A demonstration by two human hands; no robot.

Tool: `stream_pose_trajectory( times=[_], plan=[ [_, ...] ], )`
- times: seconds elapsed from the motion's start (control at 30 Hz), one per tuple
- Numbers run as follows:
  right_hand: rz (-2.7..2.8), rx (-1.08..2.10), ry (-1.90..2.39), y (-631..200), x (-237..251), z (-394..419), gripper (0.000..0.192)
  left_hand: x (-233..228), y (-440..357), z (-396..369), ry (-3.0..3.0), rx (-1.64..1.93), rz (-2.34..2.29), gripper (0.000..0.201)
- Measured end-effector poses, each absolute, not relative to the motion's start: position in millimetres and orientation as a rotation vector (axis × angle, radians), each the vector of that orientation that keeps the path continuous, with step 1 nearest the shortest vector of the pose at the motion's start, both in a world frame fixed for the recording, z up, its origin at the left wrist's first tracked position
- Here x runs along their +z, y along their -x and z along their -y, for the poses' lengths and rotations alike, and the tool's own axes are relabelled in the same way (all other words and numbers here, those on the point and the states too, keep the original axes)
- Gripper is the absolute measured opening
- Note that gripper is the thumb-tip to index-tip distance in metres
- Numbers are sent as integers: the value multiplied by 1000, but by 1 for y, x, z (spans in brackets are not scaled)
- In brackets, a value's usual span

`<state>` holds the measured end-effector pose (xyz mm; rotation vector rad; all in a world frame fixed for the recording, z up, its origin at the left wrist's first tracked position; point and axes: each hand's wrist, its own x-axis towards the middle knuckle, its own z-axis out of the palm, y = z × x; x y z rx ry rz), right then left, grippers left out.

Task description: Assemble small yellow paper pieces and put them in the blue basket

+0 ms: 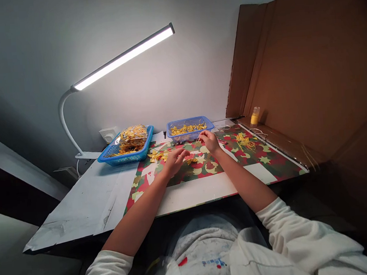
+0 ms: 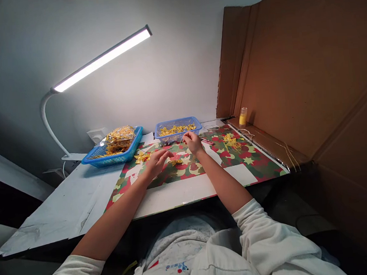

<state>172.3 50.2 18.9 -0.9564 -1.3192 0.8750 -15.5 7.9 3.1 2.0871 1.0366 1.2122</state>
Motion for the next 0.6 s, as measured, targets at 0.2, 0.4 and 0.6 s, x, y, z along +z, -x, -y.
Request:
stream_pose_trajectory(
  times=[0.2, 0.4, 0.6],
  plan=[
    [1339, 884, 883, -169, 17, -50, 11, 7, 11, -12, -1774, 1405, -1154, 22],
    [1414, 877, 824, -165, 14, -50, 15, 24, 3, -32, -1998, 1088, -1084, 28],
    [1410, 887, 853, -162, 15, -50, 14, 18, 0, -48, -1976, 974, -974, 37]
  ],
)
